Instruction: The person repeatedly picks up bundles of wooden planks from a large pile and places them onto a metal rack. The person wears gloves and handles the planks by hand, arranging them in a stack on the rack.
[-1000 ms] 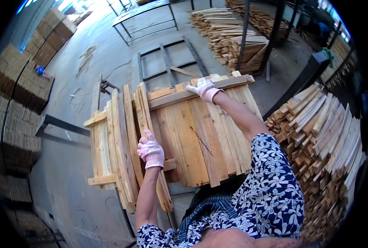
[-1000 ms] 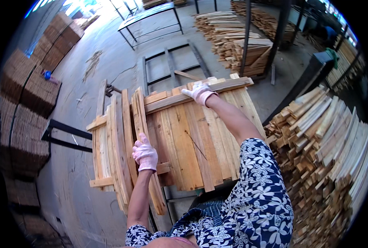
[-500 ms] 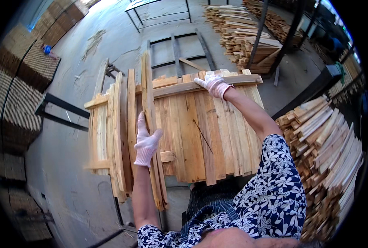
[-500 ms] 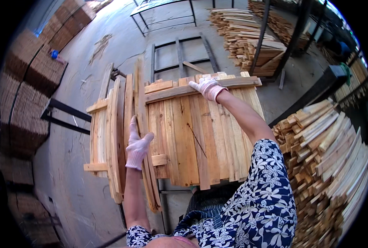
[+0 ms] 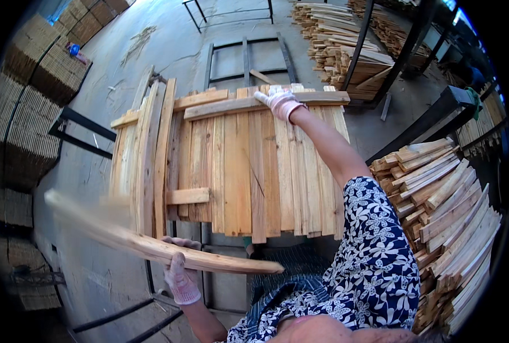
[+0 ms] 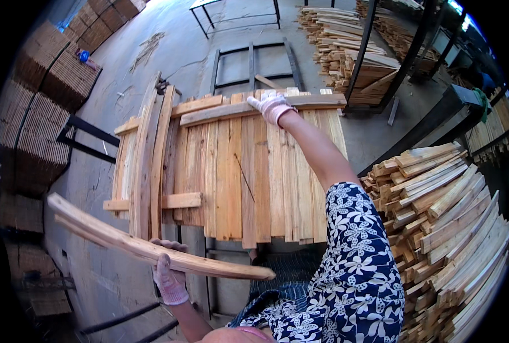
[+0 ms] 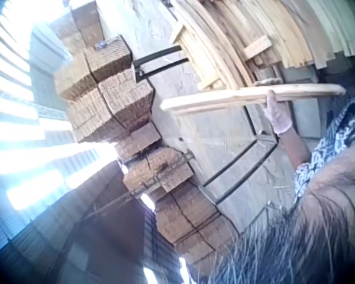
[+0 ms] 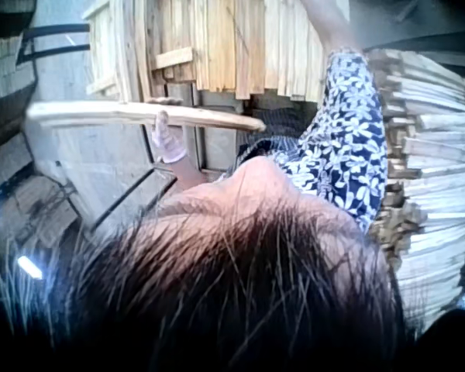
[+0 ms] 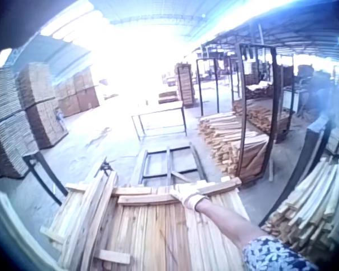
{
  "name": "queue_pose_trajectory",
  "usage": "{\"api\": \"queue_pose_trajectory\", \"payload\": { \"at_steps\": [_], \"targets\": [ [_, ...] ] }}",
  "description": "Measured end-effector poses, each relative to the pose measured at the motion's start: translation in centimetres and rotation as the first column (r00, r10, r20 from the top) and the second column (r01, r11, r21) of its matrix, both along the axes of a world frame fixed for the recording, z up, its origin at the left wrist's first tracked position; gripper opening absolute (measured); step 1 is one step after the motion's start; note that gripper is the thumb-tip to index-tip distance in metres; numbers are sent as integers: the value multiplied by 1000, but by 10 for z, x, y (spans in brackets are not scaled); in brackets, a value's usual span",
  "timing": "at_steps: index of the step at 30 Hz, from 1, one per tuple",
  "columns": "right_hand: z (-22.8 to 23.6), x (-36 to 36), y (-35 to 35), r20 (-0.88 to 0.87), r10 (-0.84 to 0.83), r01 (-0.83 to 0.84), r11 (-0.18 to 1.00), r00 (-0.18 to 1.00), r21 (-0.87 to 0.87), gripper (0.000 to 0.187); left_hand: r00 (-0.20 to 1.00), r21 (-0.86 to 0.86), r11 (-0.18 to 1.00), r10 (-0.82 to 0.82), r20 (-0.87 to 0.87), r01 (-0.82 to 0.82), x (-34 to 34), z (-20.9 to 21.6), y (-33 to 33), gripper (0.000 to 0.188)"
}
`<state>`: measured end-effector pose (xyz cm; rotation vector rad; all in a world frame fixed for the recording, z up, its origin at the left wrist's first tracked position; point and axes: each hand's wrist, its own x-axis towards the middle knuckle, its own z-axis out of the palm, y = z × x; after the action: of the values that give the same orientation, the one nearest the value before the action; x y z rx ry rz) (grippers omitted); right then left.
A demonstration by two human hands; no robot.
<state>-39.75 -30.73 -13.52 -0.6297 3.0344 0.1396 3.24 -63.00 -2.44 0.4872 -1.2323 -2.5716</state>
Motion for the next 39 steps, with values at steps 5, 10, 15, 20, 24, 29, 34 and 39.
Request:
{"api": "queue_pose_trajectory", "payload": {
  "at_steps": [5,10,15,20,24,29,34,39],
  "targets": [
    [10,31,30,-172,70,-91,989,983,-120,61,921,-47,997,-36,388,59,84,-18,37,57],
    [34,114,94,-400,52,-166,952,915,-257,55,854,41,999,-2,520,-23,124,-89,89,44],
    [-31,182,195,166,-736,711,531,657,-461,71,792,390,909,-347,503,150,114,-145,117,37],
    [-93,210,203,603,-279,649,115,747,-752,67,817,510,833,-440,374,215,35,-174,151,44],
    [-77,219,195,537,-405,653,239,740,-719,65,843,549,821,-401,358,157,18,-164,160,44],
    [-72,228,183,549,-322,619,183,772,-764,67,823,514,839,-413,389,178,50,-192,153,40],
    [-87,225,198,624,-262,647,3,736,-762,74,824,555,787,-488,289,271,71,-186,159,43],
    [-89,209,189,559,-279,600,89,781,-795,66,884,317,874,-435,172,369,11,-241,180,48]
  ]
}}
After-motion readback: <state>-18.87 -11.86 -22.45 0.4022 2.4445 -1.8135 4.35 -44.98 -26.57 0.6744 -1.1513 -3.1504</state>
